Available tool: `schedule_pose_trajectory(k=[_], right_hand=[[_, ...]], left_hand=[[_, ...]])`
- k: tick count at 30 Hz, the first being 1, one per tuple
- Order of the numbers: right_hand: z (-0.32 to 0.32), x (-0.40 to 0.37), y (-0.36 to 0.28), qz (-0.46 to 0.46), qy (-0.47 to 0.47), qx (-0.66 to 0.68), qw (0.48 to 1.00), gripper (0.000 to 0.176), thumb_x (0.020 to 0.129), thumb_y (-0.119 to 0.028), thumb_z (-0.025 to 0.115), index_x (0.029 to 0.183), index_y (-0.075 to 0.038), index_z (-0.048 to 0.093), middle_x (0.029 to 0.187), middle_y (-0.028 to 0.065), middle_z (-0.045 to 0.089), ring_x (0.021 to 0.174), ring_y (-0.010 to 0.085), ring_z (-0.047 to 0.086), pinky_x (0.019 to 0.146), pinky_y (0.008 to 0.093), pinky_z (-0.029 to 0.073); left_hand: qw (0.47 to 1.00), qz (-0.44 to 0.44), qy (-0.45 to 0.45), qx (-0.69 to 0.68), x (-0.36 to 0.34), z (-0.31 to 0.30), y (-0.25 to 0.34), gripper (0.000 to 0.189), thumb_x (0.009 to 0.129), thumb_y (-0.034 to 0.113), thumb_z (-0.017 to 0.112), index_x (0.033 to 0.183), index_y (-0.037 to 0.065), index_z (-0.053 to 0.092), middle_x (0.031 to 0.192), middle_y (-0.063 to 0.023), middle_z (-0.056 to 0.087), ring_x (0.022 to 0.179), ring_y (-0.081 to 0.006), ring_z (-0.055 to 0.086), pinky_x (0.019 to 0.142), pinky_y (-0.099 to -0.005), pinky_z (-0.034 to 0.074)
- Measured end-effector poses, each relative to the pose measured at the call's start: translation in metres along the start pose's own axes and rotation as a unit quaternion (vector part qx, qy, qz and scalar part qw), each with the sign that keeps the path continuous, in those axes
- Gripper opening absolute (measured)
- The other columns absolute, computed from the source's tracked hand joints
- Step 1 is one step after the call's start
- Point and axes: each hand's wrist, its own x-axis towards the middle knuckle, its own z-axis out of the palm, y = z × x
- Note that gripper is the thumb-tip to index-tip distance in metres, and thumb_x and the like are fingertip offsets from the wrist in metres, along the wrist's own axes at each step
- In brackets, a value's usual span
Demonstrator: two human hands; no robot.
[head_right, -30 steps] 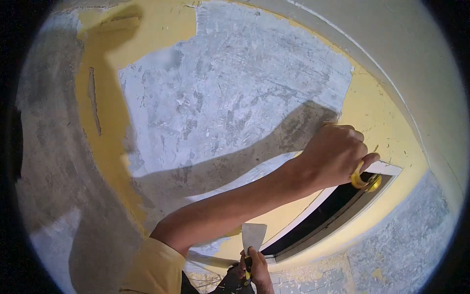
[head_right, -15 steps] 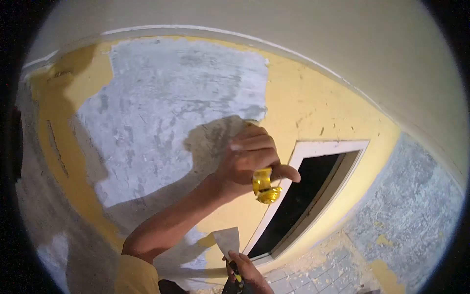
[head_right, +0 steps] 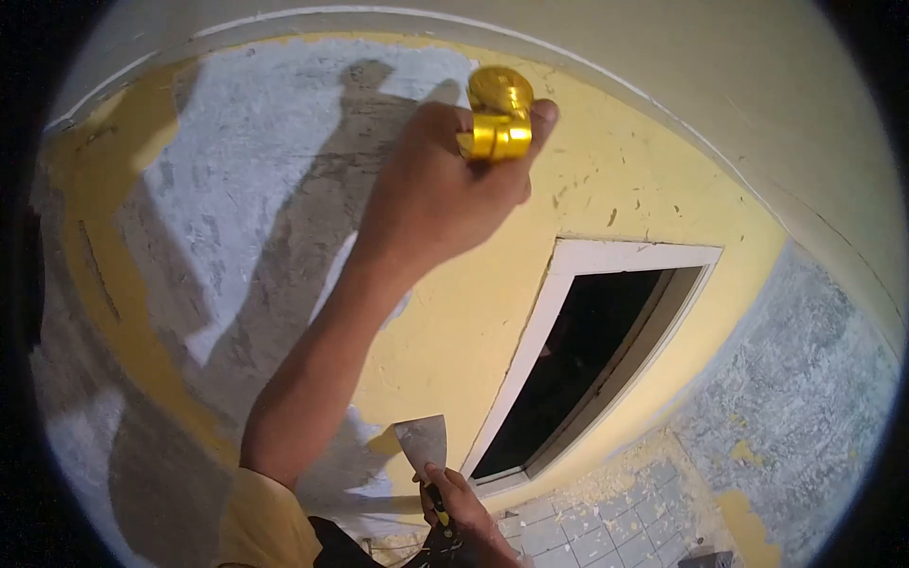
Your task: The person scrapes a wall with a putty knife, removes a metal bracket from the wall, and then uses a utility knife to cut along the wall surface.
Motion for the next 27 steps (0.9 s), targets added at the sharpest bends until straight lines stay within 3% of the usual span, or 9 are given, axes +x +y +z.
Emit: schedule_pose_trajectory(k=[2, 5, 8, 9, 10, 13, 17, 20, 27], right_hand=[[0.0, 0.001, -0.001, 0.001, -0.007, 0.013, 1.0, 0.036, 0.095, -0.033, 0.037, 0.091, -0.001, 0.052, 0.049, 0.006, 0.043, 0.037, 0.0171, 0.045, 0.036, 0.0282, 0.036], [0.002, -0.003, -0.006, 0.007, 0.006, 0.002, 1.0, 0.037, 0.094, -0.035, 0.038, 0.091, -0.001, 0.052, 0.05, 0.0059, 0.044, 0.036, 0.0164, 0.044, 0.036, 0.0277, 0.035], [-0.001, -0.001, -0.005, 0.009, 0.001, -0.006, 1.0, 0.038, 0.094, -0.036, 0.039, 0.092, 0.0, 0.051, 0.05, 0.0058, 0.044, 0.036, 0.0161, 0.044, 0.037, 0.0271, 0.035], [-0.002, 0.0, -0.004, 0.003, -0.009, -0.009, 1.0, 0.038, 0.094, -0.036, 0.039, 0.093, 0.0, 0.051, 0.05, 0.0058, 0.044, 0.036, 0.0159, 0.044, 0.037, 0.0267, 0.034], [-0.001, -0.001, -0.006, 0.008, -0.009, -0.001, 1.0, 0.038, 0.094, -0.036, 0.039, 0.093, 0.0, 0.051, 0.05, 0.0058, 0.044, 0.036, 0.0159, 0.044, 0.037, 0.0267, 0.034], [0.0, -0.004, -0.012, 0.022, 0.003, -0.033, 0.999, 0.035, 0.093, -0.035, 0.04, 0.094, -0.001, 0.051, 0.052, 0.0047, 0.044, 0.038, 0.0125, 0.043, 0.038, 0.0251, 0.034], [0.001, -0.004, -0.011, 0.013, 0.004, -0.011, 1.0, 0.041, 0.093, -0.037, 0.04, 0.093, 0.002, 0.051, 0.05, 0.005, 0.044, 0.037, 0.0139, 0.043, 0.038, 0.0255, 0.033], [0.002, -0.004, -0.014, 0.015, 0.005, -0.022, 1.0, 0.04, 0.093, -0.037, 0.04, 0.092, 0.002, 0.051, 0.05, 0.005, 0.043, 0.037, 0.0139, 0.043, 0.038, 0.0254, 0.033], [0.001, 0.001, -0.003, 0.003, 0.019, -0.012, 1.0, 0.038, 0.093, -0.037, 0.041, 0.087, -0.001, 0.052, 0.049, 0.0053, 0.044, 0.035, 0.0159, 0.043, 0.036, 0.0274, 0.036]], left_hand=[[0.999, -0.003, 0.012, 0.039, 0.003, 0.004, -0.005, 0.042, 0.086, 0.038, 0.053, 0.061, 0.005, 0.06, 0.05, -0.0039, 0.058, 0.042, -0.0126, 0.055, 0.047, -0.0267, 0.044], [0.992, -0.11, -0.021, 0.065, 0.013, -0.001, 0.001, 0.04, 0.083, 0.038, 0.053, 0.063, 0.005, 0.06, 0.052, -0.0039, 0.057, 0.045, -0.0117, 0.055, 0.049, -0.0261, 0.044], [0.986, -0.122, -0.038, 0.107, 0.02, -0.001, -0.001, 0.037, 0.083, 0.035, 0.053, 0.063, 0.004, 0.06, 0.051, -0.0039, 0.056, 0.046, -0.011, 0.054, 0.049, -0.0263, 0.043], [0.976, -0.18, -0.065, 0.103, 0.021, -0.003, 0.008, 0.035, 0.082, 0.033, 0.052, 0.063, 0.004, 0.059, 0.049, -0.0035, 0.053, 0.045, -0.0101, 0.052, 0.048, -0.0259, 0.042], [0.975, -0.184, -0.073, 0.105, 0.024, -0.007, 0.022, 0.035, 0.082, 0.033, 0.052, 0.063, 0.004, 0.059, 0.049, -0.0035, 0.053, 0.045, -0.0101, 0.052, 0.048, -0.0259, 0.042], [0.905, -0.333, -0.214, 0.155, 0.038, -0.018, 0.062, 0.033, 0.085, 0.031, 0.047, 0.084, 0.001, 0.06, 0.062, -0.0059, 0.057, 0.054, -0.0149, 0.053, 0.054, -0.0312, 0.042], [0.893, -0.318, -0.234, 0.218, 0.039, -0.014, 0.068, 0.026, 0.078, 0.026, 0.049, 0.071, 0.002, 0.058, 0.059, -0.0063, 0.055, 0.053, -0.0153, 0.051, 0.054, -0.0319, 0.041], [0.894, -0.268, -0.261, 0.247, 0.038, -0.012, 0.068, 0.026, 0.077, 0.02, 0.044, 0.074, 0.0, 0.06, 0.059, -0.0082, 0.056, 0.053, -0.016, 0.052, 0.05, -0.0323, 0.041], [0.924, -0.197, -0.212, 0.251, 0.014, -0.027, 0.042, 0.022, 0.075, 0.019, 0.048, 0.072, 0.001, 0.061, 0.06, -0.0085, 0.058, 0.055, -0.0171, 0.055, 0.052, -0.0323, 0.043]])
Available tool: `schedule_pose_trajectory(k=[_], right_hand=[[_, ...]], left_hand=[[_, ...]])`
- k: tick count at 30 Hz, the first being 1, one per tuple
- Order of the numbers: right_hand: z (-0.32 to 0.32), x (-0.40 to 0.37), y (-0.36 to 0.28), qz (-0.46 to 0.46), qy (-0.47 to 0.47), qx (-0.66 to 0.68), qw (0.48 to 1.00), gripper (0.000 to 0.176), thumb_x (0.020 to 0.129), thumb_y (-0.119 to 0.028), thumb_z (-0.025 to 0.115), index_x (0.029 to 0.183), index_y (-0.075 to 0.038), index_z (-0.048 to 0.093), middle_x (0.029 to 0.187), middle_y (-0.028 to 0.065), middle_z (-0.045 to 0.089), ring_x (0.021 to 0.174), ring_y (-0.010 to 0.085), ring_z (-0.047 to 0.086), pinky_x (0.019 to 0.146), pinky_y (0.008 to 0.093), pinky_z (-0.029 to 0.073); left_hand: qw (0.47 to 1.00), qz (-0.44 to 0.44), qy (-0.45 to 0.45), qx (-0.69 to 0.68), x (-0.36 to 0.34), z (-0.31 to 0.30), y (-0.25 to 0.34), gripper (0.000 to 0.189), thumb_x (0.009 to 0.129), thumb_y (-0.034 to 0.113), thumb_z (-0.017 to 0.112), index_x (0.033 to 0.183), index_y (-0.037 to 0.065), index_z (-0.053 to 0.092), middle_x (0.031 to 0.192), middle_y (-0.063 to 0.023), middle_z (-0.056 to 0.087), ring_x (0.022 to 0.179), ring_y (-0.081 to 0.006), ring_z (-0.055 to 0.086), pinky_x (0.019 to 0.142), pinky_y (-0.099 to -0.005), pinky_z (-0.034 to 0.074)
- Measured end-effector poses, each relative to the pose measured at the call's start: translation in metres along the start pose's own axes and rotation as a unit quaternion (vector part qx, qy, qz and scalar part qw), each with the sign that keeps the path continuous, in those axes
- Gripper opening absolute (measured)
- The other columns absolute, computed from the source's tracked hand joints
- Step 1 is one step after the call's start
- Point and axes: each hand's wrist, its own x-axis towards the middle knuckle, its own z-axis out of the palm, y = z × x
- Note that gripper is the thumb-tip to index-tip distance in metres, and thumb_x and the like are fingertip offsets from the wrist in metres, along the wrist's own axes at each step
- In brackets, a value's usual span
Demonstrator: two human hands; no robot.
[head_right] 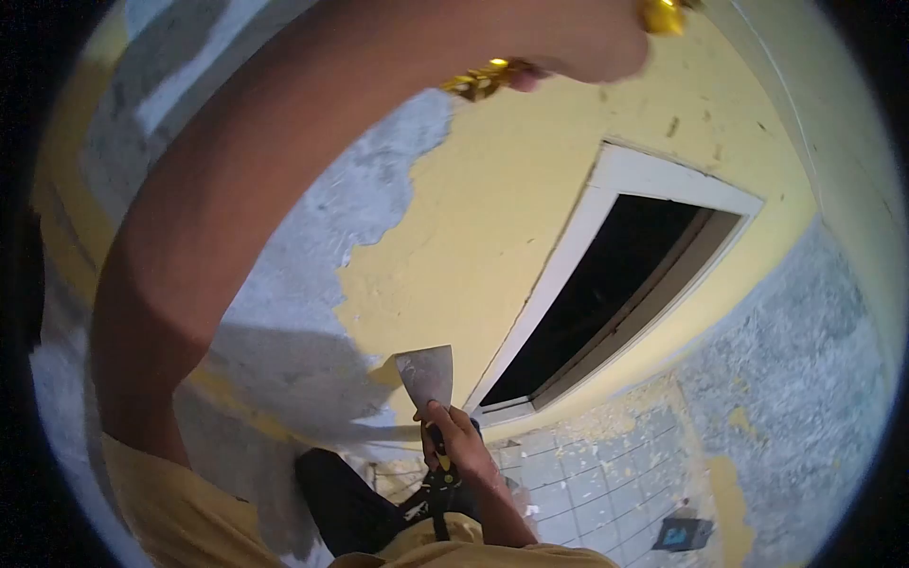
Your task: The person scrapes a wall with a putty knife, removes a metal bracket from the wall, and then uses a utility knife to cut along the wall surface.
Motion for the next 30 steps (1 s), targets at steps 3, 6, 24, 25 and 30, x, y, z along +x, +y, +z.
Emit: schedule_pose_trajectory(k=[3, 6, 24, 25, 30], right_hand=[[0.006, 0.0, -0.003, 0.018, 0.023, -0.01, 1.0, 0.036, 0.093, -0.036, 0.04, 0.087, -0.002, 0.051, 0.049, 0.0052, 0.043, 0.035, 0.0167, 0.043, 0.035, 0.0283, 0.036], [0.012, -0.002, -0.006, -0.016, 0.026, 0.014, 0.999, 0.035, 0.094, -0.034, 0.039, 0.086, -0.002, 0.05, 0.049, 0.0054, 0.041, 0.034, 0.0175, 0.042, 0.035, 0.0289, 0.037], [0.001, 0.002, -0.001, -0.004, -0.008, 0.0, 1.0, 0.04, 0.094, -0.037, 0.037, 0.088, 0.0, 0.052, 0.051, 0.0041, 0.044, 0.037, 0.0146, 0.044, 0.036, 0.0258, 0.037], [0.0, 0.005, 0.001, -0.003, -0.001, 0.001, 1.0, 0.04, 0.094, -0.037, 0.037, 0.088, 0.0, 0.052, 0.051, 0.0041, 0.044, 0.037, 0.0146, 0.044, 0.036, 0.0258, 0.037], [-0.004, -0.001, 0.009, 0.004, 0.009, 0.0, 1.0, 0.039, 0.093, -0.037, 0.038, 0.088, -0.001, 0.051, 0.05, 0.0046, 0.043, 0.035, 0.0162, 0.043, 0.035, 0.0278, 0.039]], left_hand=[[0.999, 0.022, 0.035, -0.002, -0.01, 0.01, -0.02, 0.02, 0.074, 0.018, 0.051, 0.07, 0.002, 0.062, 0.06, -0.0087, 0.059, 0.056, -0.0177, 0.057, 0.052, -0.0323, 0.044], [0.998, 0.041, 0.05, -0.009, -0.022, 0.029, -0.035, 0.018, 0.073, 0.018, 0.053, 0.069, 0.003, 0.063, 0.061, -0.0088, 0.06, 0.057, -0.0183, 0.058, 0.053, -0.0323, 0.046], [0.915, 0.373, 0.153, 0.019, -0.01, 0.063, -0.043, 0.015, 0.068, 0.02, 0.068, 0.064, 0.005, 0.066, 0.063, -0.0103, 0.064, 0.061, -0.0222, 0.064, 0.056, -0.0336, 0.052], [0.908, 0.395, 0.141, 0.001, -0.011, 0.061, -0.049, 0.019, 0.069, 0.022, 0.068, 0.065, 0.004, 0.066, 0.063, -0.0104, 0.063, 0.061, -0.0232, 0.065, 0.056, -0.0341, 0.052], [0.884, 0.453, 0.1, -0.063, -0.015, 0.063, -0.055, 0.023, 0.072, 0.026, 0.068, 0.067, 0.003, 0.066, 0.067, -0.0103, 0.064, 0.064, -0.0257, 0.065, 0.057, -0.0359, 0.053]])
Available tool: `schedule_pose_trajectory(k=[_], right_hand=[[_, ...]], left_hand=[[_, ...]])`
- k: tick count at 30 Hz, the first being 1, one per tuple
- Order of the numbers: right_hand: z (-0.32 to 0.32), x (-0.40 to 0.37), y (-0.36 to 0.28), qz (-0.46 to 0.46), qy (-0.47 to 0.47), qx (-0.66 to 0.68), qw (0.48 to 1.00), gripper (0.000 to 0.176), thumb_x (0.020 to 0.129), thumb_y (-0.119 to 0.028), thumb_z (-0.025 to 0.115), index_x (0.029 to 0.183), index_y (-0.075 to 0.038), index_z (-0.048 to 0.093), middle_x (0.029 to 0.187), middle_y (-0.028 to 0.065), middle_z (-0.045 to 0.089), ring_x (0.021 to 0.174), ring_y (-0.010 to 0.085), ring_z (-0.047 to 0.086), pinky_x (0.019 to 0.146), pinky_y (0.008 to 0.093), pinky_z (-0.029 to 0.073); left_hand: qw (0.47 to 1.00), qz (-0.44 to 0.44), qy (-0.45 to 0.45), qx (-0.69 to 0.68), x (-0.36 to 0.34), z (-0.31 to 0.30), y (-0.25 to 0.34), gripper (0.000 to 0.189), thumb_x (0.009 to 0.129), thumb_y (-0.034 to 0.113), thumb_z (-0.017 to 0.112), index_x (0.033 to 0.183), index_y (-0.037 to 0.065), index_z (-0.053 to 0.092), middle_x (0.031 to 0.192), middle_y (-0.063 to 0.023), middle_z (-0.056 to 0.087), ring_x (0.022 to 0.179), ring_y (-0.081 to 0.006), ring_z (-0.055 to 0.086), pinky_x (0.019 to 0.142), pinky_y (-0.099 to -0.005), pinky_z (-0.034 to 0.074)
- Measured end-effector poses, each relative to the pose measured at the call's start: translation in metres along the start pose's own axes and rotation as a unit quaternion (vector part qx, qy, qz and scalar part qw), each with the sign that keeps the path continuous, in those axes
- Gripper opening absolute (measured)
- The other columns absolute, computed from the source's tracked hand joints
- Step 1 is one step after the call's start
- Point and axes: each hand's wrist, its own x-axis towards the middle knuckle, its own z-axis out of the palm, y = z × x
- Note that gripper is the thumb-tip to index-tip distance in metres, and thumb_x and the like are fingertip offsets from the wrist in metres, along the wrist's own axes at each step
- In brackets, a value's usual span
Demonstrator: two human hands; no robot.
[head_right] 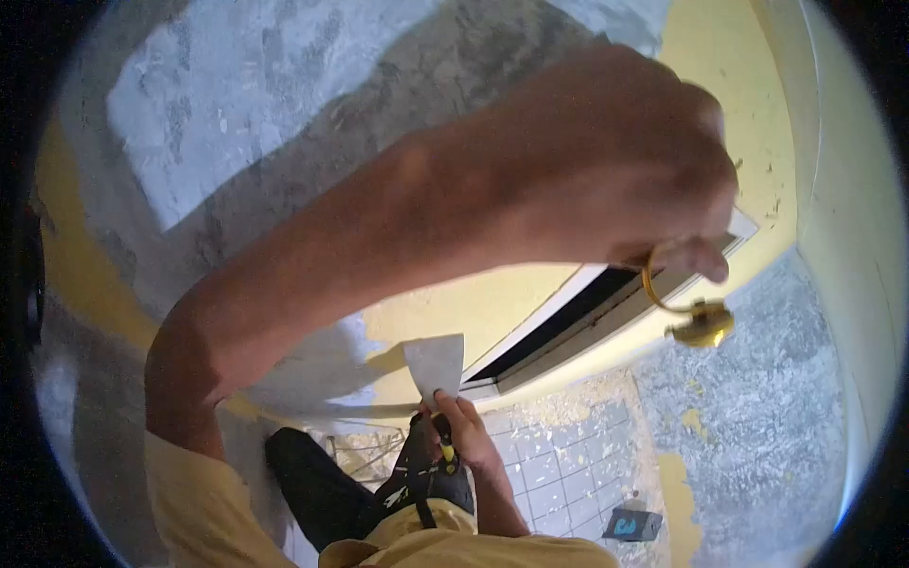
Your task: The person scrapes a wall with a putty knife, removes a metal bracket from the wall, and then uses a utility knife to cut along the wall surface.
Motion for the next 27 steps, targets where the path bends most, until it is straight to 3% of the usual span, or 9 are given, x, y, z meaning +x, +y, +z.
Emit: schedule_pose_trajectory(k=[7, 13, 16, 18, 21, 22, 23, 26, 27], right_hand=[[0.0, 0.004, -0.009, 0.005, -0.008, 0.009, 1.0, 0.038, 0.094, -0.033, 0.035, 0.088, 0.0, 0.052, 0.05, 0.0049, 0.043, 0.035, 0.0157, 0.045, 0.034, 0.0259, 0.037], [-0.001, 0.0, -0.01, -0.004, -0.009, -0.007, 1.0, 0.037, 0.095, -0.032, 0.035, 0.088, 0.0, 0.052, 0.05, 0.0049, 0.043, 0.035, 0.0155, 0.045, 0.035, 0.0264, 0.038], [0.004, -0.003, -0.006, -0.053, -0.005, -0.017, 0.998, 0.04, 0.095, -0.034, 0.036, 0.089, 0.002, 0.053, 0.051, 0.0053, 0.045, 0.039, 0.0151, 0.046, 0.039, 0.0256, 0.039], [0.006, -0.009, -0.004, -0.169, -0.004, 0.085, 0.982, 0.041, 0.095, -0.035, 0.036, 0.089, 0.003, 0.053, 0.053, 0.0075, 0.047, 0.042, 0.0171, 0.048, 0.041, 0.0279, 0.04], [-0.008, -0.005, -0.001, -0.246, -0.068, 0.05, 0.966, 0.048, 0.092, -0.043, 0.039, 0.091, 0.004, 0.051, 0.061, 0.0113, 0.052, 0.046, 0.0184, 0.051, 0.045, 0.0295, 0.043], [0.007, -0.014, -0.009, -0.255, 0.025, 0.033, 0.966, 0.051, 0.09, -0.045, 0.041, 0.094, 0.004, 0.051, 0.063, 0.0112, 0.053, 0.048, 0.0178, 0.052, 0.047, 0.0288, 0.043], [0.022, -0.02, -0.017, -0.266, 0.118, 0.016, 0.956, 0.054, 0.088, -0.048, 0.043, 0.096, 0.005, 0.051, 0.066, 0.0111, 0.054, 0.05, 0.0173, 0.053, 0.048, 0.028, 0.043], [0.028, -0.026, -0.031, -0.173, -0.031, -0.058, 0.983, 0.048, 0.089, -0.042, 0.046, 0.107, 0.003, 0.047, 0.082, 0.0091, 0.056, 0.059, 0.014, 0.055, 0.049, 0.0247, 0.042], [0.038, -0.025, -0.029, -0.134, -0.062, -0.042, 0.988, 0.044, 0.091, -0.037, 0.045, 0.109, 0.002, 0.047, 0.082, 0.0084, 0.056, 0.059, 0.0133, 0.054, 0.049, 0.0243, 0.042]], left_hand=[[0.996, 0.025, 0.085, 0.026, 0.004, 0.018, -0.004, 0.016, 0.071, 0.02, 0.067, 0.068, 0.004, 0.067, 0.069, -0.0106, 0.065, 0.065, -0.0249, 0.065, 0.057, -0.0355, 0.052], [0.99, -0.098, 0.082, 0.051, 0.012, 0.019, 0.011, 0.005, 0.066, 0.008, 0.064, 0.064, 0.005, 0.067, 0.065, -0.0097, 0.063, 0.07, -0.0254, 0.064, 0.064, -0.036, 0.051], [0.987, -0.081, 0.104, 0.087, -0.005, 0.027, 0.013, 0.01, 0.067, 0.008, 0.064, 0.074, 0.001, 0.067, 0.072, -0.0123, 0.061, 0.087, -0.0295, 0.06, 0.079, -0.0417, 0.046], [0.934, -0.071, 0.343, 0.064, -0.017, 0.035, 0.014, 0.027, 0.069, 0.006, 0.062, 0.094, -0.002, 0.062, 0.091, -0.0175, 0.055, 0.102, -0.034, 0.05, 0.09, -0.0472, 0.039], [0.948, -0.131, 0.289, -0.035, -0.078, 0.026, 0.037, 0.067, 0.065, 0.0, 0.067, 0.127, 0.001, 0.04, 0.119, -0.0226, 0.04, 0.114, -0.038, 0.04, 0.096, -0.0473, 0.035], [0.936, -0.227, 0.249, -0.105, -0.107, 0.019, 0.061, 0.064, 0.07, 0.012, 0.069, 0.126, 0.0, 0.04, 0.123, -0.0226, 0.039, 0.118, -0.0375, 0.038, 0.097, -0.0472, 0.034], [0.922, -0.291, 0.214, -0.141, -0.135, 0.02, 0.074, 0.074, 0.073, 0.032, 0.067, 0.127, -0.006, 0.036, 0.124, -0.0234, 0.04, 0.116, -0.0345, 0.04, 0.096, -0.0403, 0.035], [0.815, -0.445, 0.112, -0.354, -0.2, 0.051, 0.119, 0.088, 0.076, 0.052, 0.059, 0.132, -0.006, 0.025, 0.134, -0.0248, 0.031, 0.125, -0.0361, 0.032, 0.103, -0.0439, 0.024], [0.671, -0.505, 0.15, -0.523, -0.217, 0.064, 0.142, 0.09, 0.078, 0.06, 0.053, 0.131, -0.007, 0.027, 0.135, -0.0237, 0.03, 0.126, -0.0335, 0.03, 0.104, -0.0419, 0.023]])
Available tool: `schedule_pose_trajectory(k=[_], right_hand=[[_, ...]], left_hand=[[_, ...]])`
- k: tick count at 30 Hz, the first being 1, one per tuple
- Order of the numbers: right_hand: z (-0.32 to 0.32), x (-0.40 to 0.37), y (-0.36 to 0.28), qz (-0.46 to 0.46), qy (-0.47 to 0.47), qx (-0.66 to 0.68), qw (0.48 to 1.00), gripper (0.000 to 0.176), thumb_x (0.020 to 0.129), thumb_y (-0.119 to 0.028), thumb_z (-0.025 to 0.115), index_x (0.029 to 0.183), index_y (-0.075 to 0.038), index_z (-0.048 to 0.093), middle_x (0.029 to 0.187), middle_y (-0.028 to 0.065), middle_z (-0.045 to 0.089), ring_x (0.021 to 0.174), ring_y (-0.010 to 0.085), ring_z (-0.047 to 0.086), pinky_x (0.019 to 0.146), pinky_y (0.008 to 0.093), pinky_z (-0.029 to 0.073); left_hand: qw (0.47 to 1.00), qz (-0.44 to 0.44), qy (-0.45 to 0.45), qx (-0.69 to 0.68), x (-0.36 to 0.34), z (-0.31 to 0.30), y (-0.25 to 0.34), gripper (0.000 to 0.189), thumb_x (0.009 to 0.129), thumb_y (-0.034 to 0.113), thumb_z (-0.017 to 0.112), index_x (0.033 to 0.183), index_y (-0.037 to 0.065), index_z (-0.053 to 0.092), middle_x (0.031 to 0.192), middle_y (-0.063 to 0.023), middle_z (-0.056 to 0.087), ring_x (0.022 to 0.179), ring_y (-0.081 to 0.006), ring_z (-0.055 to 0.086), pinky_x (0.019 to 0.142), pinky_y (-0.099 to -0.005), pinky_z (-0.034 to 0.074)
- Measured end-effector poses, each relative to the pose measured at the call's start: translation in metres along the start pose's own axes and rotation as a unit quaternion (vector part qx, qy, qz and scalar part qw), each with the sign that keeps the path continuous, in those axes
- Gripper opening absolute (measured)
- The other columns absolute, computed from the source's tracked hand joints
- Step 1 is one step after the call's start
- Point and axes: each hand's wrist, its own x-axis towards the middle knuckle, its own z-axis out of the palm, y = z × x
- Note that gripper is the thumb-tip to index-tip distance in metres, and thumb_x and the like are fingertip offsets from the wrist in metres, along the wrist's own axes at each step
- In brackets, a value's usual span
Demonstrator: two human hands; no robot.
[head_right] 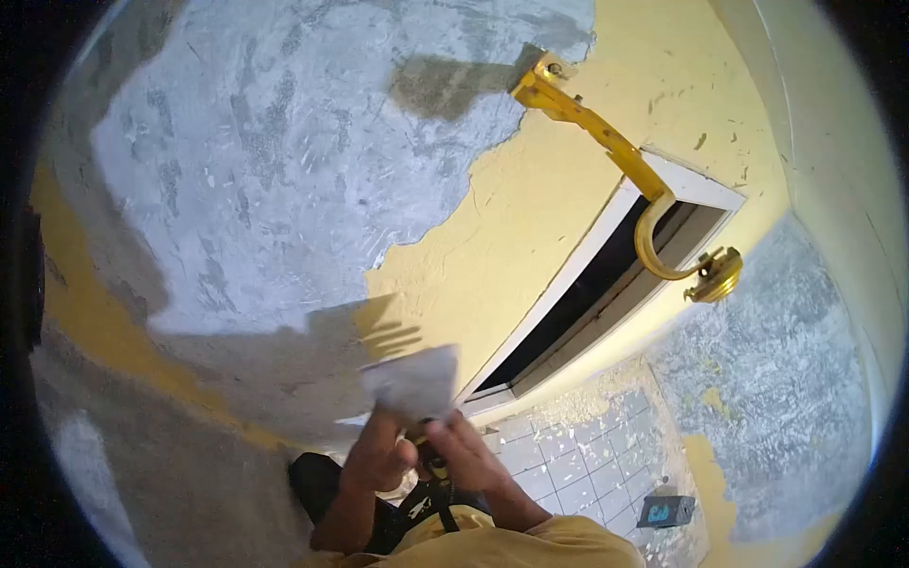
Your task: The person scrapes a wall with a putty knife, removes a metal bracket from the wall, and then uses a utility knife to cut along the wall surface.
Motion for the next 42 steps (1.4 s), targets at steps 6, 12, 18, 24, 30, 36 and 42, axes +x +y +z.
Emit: schedule_pose_trajectory(k=[6, 12, 18, 24, 30, 36, 42], right_hand=[[0.022, 0.006, 0.034, -0.164, -0.082, -0.396, 0.899, 0.036, 0.092, -0.022, 0.043, 0.118, 0.003, 0.039, 0.082, 0.0165, 0.057, 0.063, 0.0225, 0.058, 0.055, 0.0327, 0.045], [0.016, -0.018, -0.114, -0.495, 0.054, -0.63, 0.596, 0.026, 0.076, -0.026, 0.067, 0.094, -0.009, 0.058, 0.087, 0.0113, 0.057, 0.069, 0.0282, 0.058, 0.061, 0.0378, 0.053], [0.06, 0.022, -0.246, -0.437, 0.297, -0.839, 0.132, 0.05, 0.073, -0.023, 0.069, 0.116, -0.007, 0.052, 0.113, 0.0128, 0.051, 0.104, 0.0288, 0.051, 0.083, 0.037, 0.046], [0.029, 0.024, -0.288, -0.242, 0.269, -0.9, 0.241, 0.017, 0.088, -0.019, 0.053, 0.083, -0.003, 0.052, 0.063, 0.0131, 0.058, 0.056, 0.0318, 0.058, 0.051, 0.0383, 0.046], [0.031, 0.019, -0.31, -0.29, 0.243, -0.919, 0.11, 0.014, 0.087, -0.02, 0.053, 0.081, -0.007, 0.052, 0.068, 0.007, 0.059, 0.059, 0.022, 0.06, 0.052, 0.0336, 0.047], [0.025, 0.019, -0.337, -0.307, 0.124, -0.938, 0.102, 0.009, 0.085, -0.016, 0.056, 0.086, -0.007, 0.055, 0.072, 0.0086, 0.062, 0.061, 0.023, 0.061, 0.055, 0.0316, 0.048], [0.011, 0.023, -0.331, -0.297, 0.135, -0.926, 0.192, 0.009, 0.085, -0.014, 0.056, 0.089, -0.005, 0.056, 0.075, 0.0134, 0.064, 0.058, 0.0251, 0.061, 0.052, 0.0322, 0.048]], left_hand=[[0.985, -0.058, 0.088, -0.136, -0.044, -0.018, -0.054, 0.065, 0.09, 0.047, 0.038, 0.128, -0.005, 0.032, 0.119, -0.0195, 0.051, 0.111, -0.0292, 0.05, 0.094, -0.0374, 0.04], [0.933, -0.135, 0.25, -0.221, -0.106, -0.032, -0.087, 0.05, 0.094, 0.04, 0.035, 0.114, -0.004, 0.048, 0.09, -0.014, 0.062, 0.077, -0.0225, 0.062, 0.071, -0.0298, 0.05], [0.844, -0.505, 0.038, -0.177, -0.199, -0.068, -0.181, 0.045, 0.093, 0.041, 0.04, 0.113, 0.002, 0.051, 0.073, -0.0059, 0.057, 0.051, -0.0079, 0.044, 0.047, -0.0194, 0.037], [0.701, -0.634, 0.144, -0.294, -0.266, -0.084, -0.216, 0.042, 0.094, 0.037, 0.037, 0.119, 0.005, 0.047, 0.07, -0.0036, 0.051, 0.049, -0.0079, 0.038, 0.047, -0.0231, 0.035], [0.72, -0.597, 0.134, -0.328, -0.251, -0.061, -0.212, 0.038, 0.093, 0.037, 0.039, 0.114, 0.006, 0.047, 0.069, -0.0027, 0.05, 0.05, -0.0081, 0.038, 0.048, -0.0233, 0.034], [0.727, -0.576, 0.14, -0.346, -0.257, -0.063, -0.215, 0.035, 0.092, 0.037, 0.041, 0.109, 0.007, 0.047, 0.068, -0.0018, 0.048, 0.05, -0.0083, 0.037, 0.049, -0.0236, 0.034], [0.737, -0.554, 0.137, -0.361, -0.258, -0.058, -0.213, 0.032, 0.091, 0.037, 0.042, 0.103, 0.008, 0.048, 0.067, -0.001, 0.046, 0.051, -0.0085, 0.036, 0.05, -0.0239, 0.034]])
